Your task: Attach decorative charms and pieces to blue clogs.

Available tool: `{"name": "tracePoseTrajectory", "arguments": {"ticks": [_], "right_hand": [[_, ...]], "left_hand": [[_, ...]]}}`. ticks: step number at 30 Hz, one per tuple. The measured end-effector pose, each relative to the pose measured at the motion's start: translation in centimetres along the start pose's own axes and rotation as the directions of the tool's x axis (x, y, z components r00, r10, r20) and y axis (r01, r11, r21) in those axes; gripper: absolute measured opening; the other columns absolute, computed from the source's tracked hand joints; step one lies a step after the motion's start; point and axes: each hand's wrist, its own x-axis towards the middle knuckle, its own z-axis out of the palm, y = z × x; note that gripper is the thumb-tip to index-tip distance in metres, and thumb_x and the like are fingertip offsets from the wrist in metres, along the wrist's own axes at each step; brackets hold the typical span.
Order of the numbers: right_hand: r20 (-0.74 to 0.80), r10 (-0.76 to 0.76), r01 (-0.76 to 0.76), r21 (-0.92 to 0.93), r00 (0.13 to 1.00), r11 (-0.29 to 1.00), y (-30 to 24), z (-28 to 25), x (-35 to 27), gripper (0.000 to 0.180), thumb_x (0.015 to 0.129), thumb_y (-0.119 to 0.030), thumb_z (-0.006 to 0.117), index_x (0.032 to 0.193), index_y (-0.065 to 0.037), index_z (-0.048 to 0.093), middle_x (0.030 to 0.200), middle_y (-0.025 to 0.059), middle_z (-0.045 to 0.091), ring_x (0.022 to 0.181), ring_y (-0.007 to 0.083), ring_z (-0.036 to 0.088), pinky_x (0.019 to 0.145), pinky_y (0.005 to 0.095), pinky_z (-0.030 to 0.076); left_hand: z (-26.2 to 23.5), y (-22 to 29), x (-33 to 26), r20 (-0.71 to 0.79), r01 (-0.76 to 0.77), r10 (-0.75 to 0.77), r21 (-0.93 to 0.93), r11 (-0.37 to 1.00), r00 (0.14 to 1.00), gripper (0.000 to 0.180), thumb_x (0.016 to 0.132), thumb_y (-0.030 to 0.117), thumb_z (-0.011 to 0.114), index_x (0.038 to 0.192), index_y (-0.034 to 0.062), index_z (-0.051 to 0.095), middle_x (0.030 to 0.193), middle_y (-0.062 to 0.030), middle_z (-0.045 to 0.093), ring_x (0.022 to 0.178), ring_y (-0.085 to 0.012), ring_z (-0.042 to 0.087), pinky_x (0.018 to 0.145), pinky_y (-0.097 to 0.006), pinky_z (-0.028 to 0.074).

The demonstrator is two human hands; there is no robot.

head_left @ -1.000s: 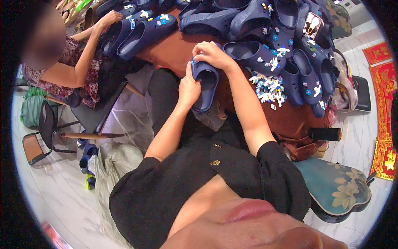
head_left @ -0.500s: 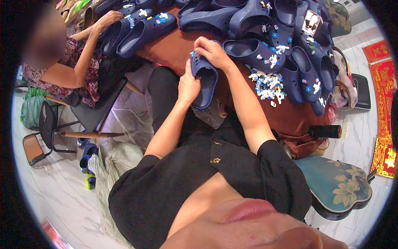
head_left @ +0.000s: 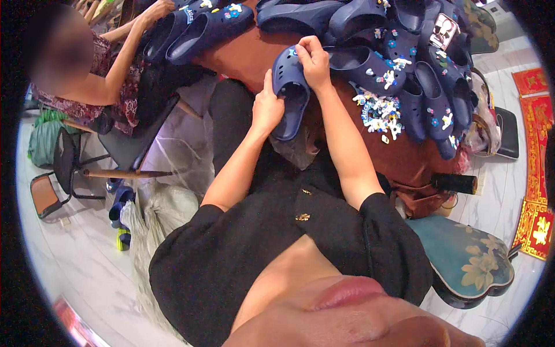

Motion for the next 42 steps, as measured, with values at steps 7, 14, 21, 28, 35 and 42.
{"name": "tracePoseTrajectory", "arguments": {"ticks": [7,14,21,28,35,42], "right_hand": [[-0.110,0.113,-0.055,0.427,0.988,0.903,1.2,-0.1,0.0,0.006,0.094,-0.006,0.063,0.093,-0.007,0.057,0.071,-0.0028,0.055,0.059,0.0037,0.049,0.050,0.0204,0.039],[-0.267,0.268,-0.053,0.609,0.926,0.791,2.3,-0.1,-0.8,0.006,0.095,-0.009,0.062,0.095,-0.008,0.056,0.073,-0.0021,0.055,0.056,0.0048,0.050,0.047,0.0199,0.039],[-0.264,0.001,0.069,0.258,0.965,0.964,1.3,0.6,-1.6,0.015,0.096,-0.008,0.064,0.108,-0.004,0.057,0.078,0.0040,0.064,0.065,0.0124,0.063,0.060,0.0267,0.051],[-0.356,0.112,0.014,0.332,0.928,0.943,0.8,0.4,-1.4,0.009,0.093,-0.005,0.066,0.099,-0.005,0.060,0.070,-0.0003,0.060,0.054,0.0049,0.051,0.047,0.0205,0.040],[-0.307,0.202,-0.025,0.494,0.930,0.869,1.2,-0.5,-1.6,0.008,0.093,-0.005,0.066,0.098,-0.005,0.060,0.070,-0.0022,0.058,0.055,0.0044,0.049,0.048,0.0199,0.035],[0.068,-0.327,0.291,-0.646,0.943,0.706,1.6,-7.2,-4.7,0.007,0.085,-0.011,0.070,0.088,-0.009,0.065,0.073,0.0084,0.063,0.063,0.0289,0.062,0.058,0.0402,0.050]], "left_hand": [[0.2,-0.4,0.1,0.029,0.011,-0.011,0.019,1.000,1.000,0.079,0.083,0.006,0.061,0.154,0.0069,0.025,0.100,-0.0326,0.067,0.094,-0.0495,0.065,0.086,-0.054,0.051],[0.2,-0.5,0.1,0.044,0.018,-0.021,0.051,0.999,0.999,0.079,0.083,0.006,0.060,0.154,0.0076,0.024,0.099,-0.0328,0.067,0.095,-0.0495,0.065,0.086,-0.055,0.050],[0.3,-0.7,-0.1,0.018,-0.002,0.002,-0.013,1.000,1.000,0.079,0.084,0.004,0.061,0.154,0.0075,0.025,0.097,-0.0328,0.067,0.093,-0.0500,0.065,0.085,-0.055,0.051],[0.5,-1.0,-0.1,-0.003,-0.019,0.019,-0.004,1.000,1.000,0.078,0.084,0.002,0.061,0.154,0.0094,0.026,0.094,-0.0342,0.066,0.090,-0.0507,0.065,0.083,-0.056,0.051],[0.5,-0.3,-0.1,0.042,0.038,-0.037,-0.025,0.999,0.998,0.077,0.086,0.003,0.059,0.155,0.0114,0.025,0.097,-0.0354,0.065,0.093,-0.0509,0.065,0.084,-0.055,0.050],[0.1,-1.1,1.0,0.026,0.029,-0.022,-0.316,0.948,0.999,0.075,0.087,0.006,0.060,0.155,0.0140,0.030,0.127,-0.0285,0.061,0.119,-0.0405,0.061,0.099,-0.043,0.047]]}}
